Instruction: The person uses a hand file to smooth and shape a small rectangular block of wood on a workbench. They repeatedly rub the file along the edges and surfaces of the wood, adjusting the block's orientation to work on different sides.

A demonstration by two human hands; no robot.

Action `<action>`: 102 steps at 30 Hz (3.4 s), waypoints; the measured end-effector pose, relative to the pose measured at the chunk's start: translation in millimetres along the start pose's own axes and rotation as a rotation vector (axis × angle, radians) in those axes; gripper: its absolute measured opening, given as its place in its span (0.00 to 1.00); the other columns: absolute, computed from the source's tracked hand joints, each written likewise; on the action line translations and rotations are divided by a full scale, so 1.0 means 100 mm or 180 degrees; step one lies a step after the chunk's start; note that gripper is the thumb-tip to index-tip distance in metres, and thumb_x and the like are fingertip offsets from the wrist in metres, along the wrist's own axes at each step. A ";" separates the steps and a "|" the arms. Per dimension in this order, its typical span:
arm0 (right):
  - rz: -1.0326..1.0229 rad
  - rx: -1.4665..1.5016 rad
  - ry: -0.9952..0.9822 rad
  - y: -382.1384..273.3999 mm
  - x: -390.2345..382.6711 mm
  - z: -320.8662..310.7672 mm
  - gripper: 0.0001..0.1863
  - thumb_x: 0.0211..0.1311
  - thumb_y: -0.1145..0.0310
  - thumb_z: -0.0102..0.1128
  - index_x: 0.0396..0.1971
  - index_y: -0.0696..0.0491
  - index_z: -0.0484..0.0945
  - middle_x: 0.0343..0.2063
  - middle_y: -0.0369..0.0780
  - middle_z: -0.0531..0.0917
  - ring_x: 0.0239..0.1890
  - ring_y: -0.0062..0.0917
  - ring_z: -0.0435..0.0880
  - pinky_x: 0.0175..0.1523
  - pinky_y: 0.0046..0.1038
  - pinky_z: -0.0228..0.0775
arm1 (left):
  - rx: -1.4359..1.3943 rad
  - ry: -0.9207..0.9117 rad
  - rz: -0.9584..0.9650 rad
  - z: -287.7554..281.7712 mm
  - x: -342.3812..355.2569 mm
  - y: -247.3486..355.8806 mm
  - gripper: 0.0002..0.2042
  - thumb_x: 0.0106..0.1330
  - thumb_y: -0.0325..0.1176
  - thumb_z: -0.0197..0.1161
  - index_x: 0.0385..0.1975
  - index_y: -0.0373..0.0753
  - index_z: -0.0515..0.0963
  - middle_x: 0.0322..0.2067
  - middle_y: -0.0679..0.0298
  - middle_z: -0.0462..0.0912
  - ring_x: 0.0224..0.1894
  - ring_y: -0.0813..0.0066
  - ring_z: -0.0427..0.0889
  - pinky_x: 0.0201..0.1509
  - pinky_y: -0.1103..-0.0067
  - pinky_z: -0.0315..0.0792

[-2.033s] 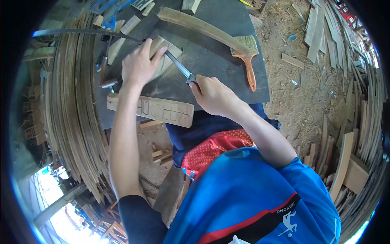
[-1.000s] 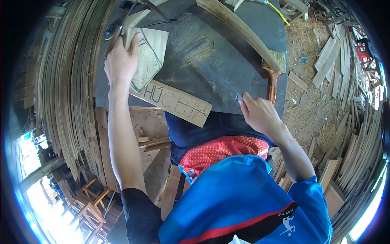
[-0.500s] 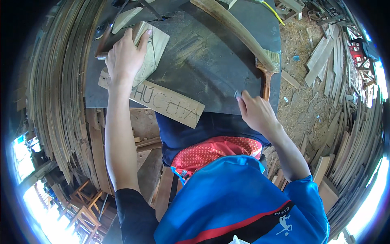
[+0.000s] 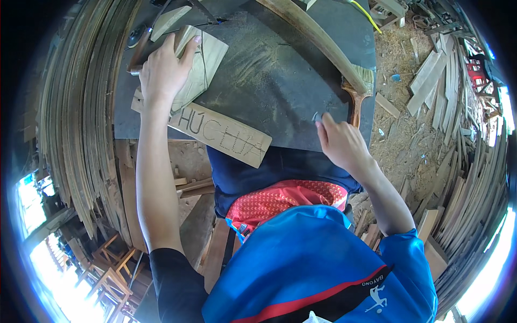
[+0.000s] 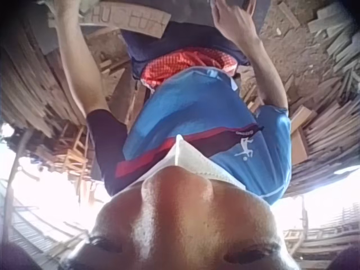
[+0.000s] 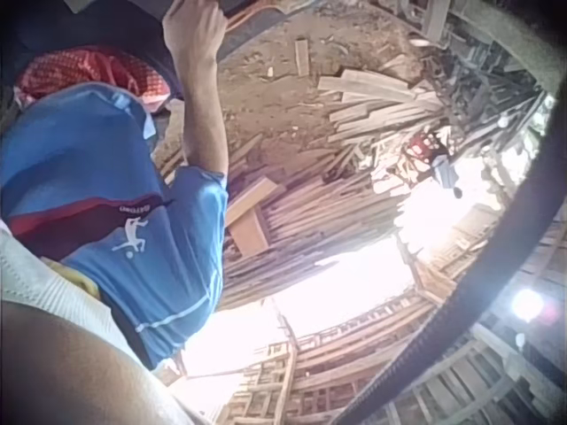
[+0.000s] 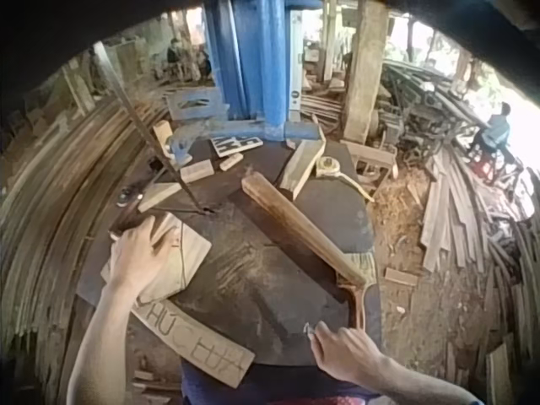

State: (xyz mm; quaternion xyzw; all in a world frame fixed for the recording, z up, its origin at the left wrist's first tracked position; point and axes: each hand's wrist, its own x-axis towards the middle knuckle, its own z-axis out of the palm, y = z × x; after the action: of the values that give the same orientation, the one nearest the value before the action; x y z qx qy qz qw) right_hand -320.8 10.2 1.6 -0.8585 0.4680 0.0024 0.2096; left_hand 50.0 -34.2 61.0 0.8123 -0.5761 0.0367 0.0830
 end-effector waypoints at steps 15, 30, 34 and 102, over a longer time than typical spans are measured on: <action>0.0202 0.0288 -0.0145 0.13 -0.26 -0.07 0.13 0.75 0.61 0.48 0.34 0.55 0.69 0.13 0.50 0.77 0.20 0.51 0.81 0.28 0.52 0.73 | 0.0193 -0.0111 0.0196 -0.04 0.01 0.13 0.34 0.69 0.64 0.52 0.58 0.37 0.76 0.41 0.45 0.86 0.47 0.44 0.85 0.52 0.58 0.78; 0.0383 0.0252 -0.0002 0.09 0.02 -0.05 0.14 0.74 0.61 0.49 0.34 0.56 0.71 0.16 0.52 0.79 0.23 0.50 0.82 0.32 0.51 0.73 | 0.0157 -0.0050 0.0316 -0.04 -0.02 0.17 0.35 0.68 0.64 0.54 0.58 0.35 0.76 0.40 0.47 0.87 0.46 0.46 0.85 0.50 0.58 0.78; 0.0121 0.0349 0.0121 0.11 0.04 0.00 0.14 0.74 0.61 0.49 0.32 0.57 0.71 0.16 0.53 0.79 0.23 0.52 0.81 0.32 0.51 0.73 | 0.0096 0.0049 0.0365 -0.02 0.00 0.12 0.35 0.69 0.65 0.53 0.56 0.35 0.78 0.38 0.46 0.87 0.43 0.44 0.86 0.49 0.58 0.78; 0.0380 0.2818 -0.0008 -0.57 0.32 -0.43 0.23 0.76 0.60 0.47 0.23 0.62 0.71 0.12 0.41 0.73 0.10 0.29 0.75 0.20 0.35 0.68 | 0.0007 -0.0091 0.1300 -0.07 -0.14 0.62 0.29 0.68 0.62 0.56 0.50 0.40 0.79 0.33 0.51 0.87 0.37 0.48 0.87 0.41 0.58 0.80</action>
State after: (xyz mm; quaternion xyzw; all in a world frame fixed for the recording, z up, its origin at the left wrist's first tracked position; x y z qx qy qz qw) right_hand -265.0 -3.7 54.6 -0.6575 0.4725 -0.1850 0.5570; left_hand -12.9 -40.5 71.1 0.6792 -0.7299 0.0419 0.0647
